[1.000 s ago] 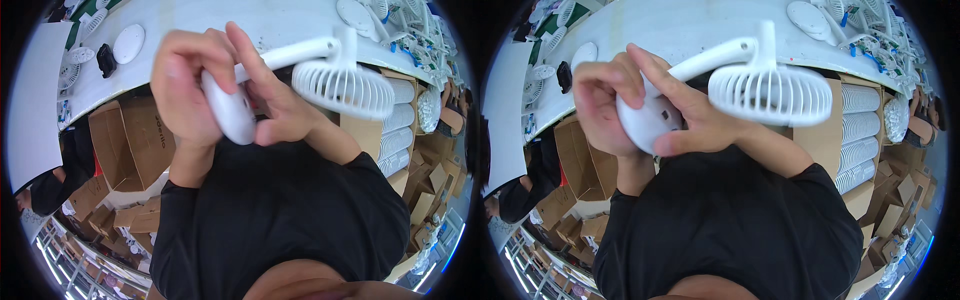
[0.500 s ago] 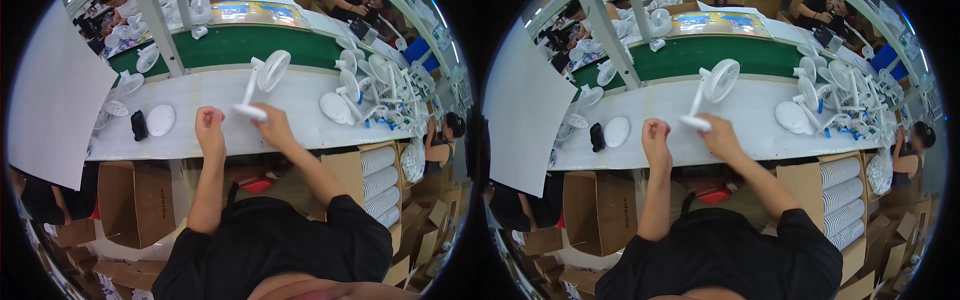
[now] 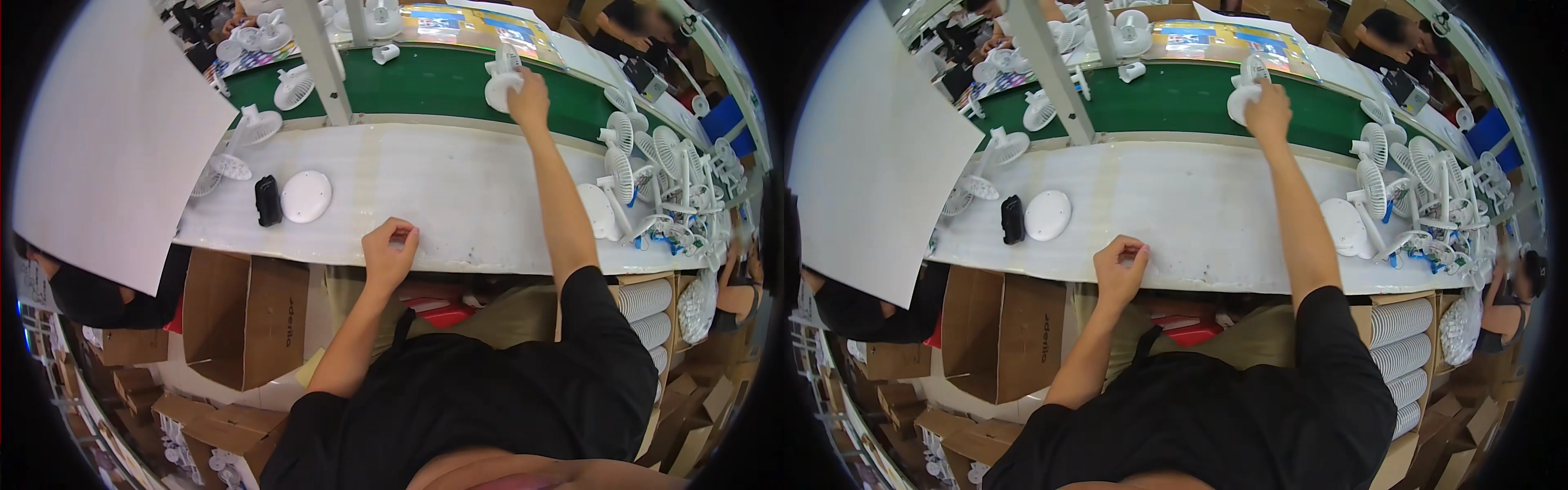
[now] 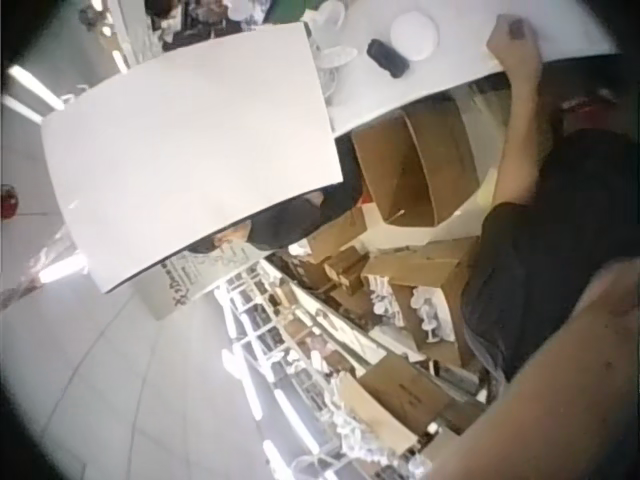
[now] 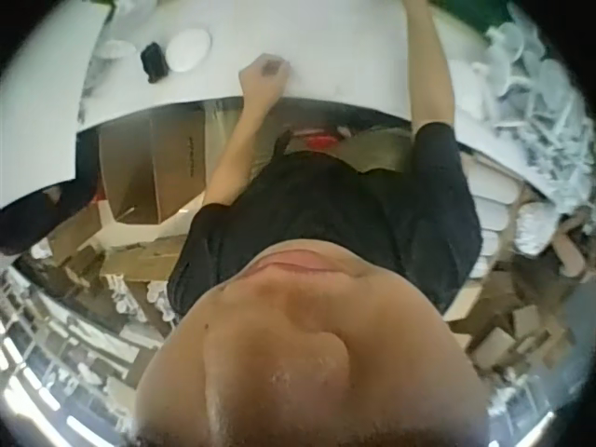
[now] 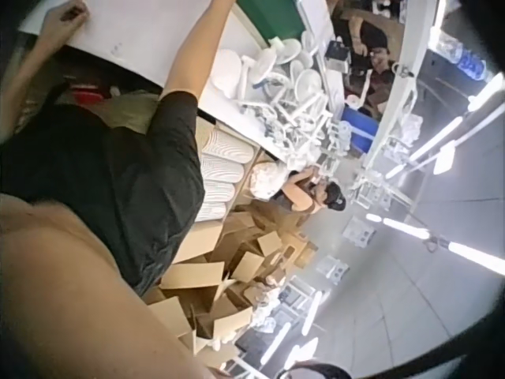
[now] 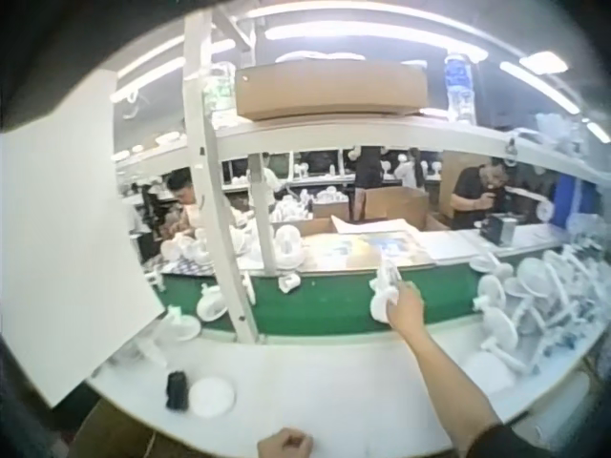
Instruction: Assembling portable desk fans by installing batteries and internal circuit boards into the plastic housing.
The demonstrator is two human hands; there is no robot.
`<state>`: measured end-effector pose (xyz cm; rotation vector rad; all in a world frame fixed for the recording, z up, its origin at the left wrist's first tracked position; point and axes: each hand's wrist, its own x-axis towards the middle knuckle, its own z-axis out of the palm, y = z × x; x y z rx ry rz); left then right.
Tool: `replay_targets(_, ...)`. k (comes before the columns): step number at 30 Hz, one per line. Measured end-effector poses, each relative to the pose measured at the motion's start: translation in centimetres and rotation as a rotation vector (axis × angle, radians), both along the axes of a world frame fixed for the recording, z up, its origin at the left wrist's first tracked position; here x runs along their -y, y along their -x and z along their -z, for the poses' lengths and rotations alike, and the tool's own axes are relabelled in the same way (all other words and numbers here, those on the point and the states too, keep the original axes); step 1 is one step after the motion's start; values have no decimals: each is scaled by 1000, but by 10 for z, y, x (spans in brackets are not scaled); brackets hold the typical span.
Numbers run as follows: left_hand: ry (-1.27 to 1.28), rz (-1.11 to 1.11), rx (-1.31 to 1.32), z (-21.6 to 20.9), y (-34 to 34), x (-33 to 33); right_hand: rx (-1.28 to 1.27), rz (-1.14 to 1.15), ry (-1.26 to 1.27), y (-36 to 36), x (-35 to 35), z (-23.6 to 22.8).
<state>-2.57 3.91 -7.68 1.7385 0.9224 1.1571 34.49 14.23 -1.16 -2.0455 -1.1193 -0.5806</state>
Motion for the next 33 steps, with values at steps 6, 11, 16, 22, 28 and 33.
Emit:
replay_targets(6,170,53,-2,-8,-1,4,-651,-600,-109,91,-6,65)
replay_targets(11,360,32,5,-38,-16,-32,-604,-602,214,113,6,60)
replay_targets(16,38,-129,29,-70,-93,-194,-520,-631,327,112,3,47)
replay_targets(22,-31,-798,-344,-10,-122,-369,-576,-712,296,112,4,52)
replay_targets(28,-139,-644,-377,-15,-111,-365,-635,-711,231,114,8,52)
replay_targets(33,-157,-537,-317,-28,-93,-320,-714,-772,109,112,-2,53)
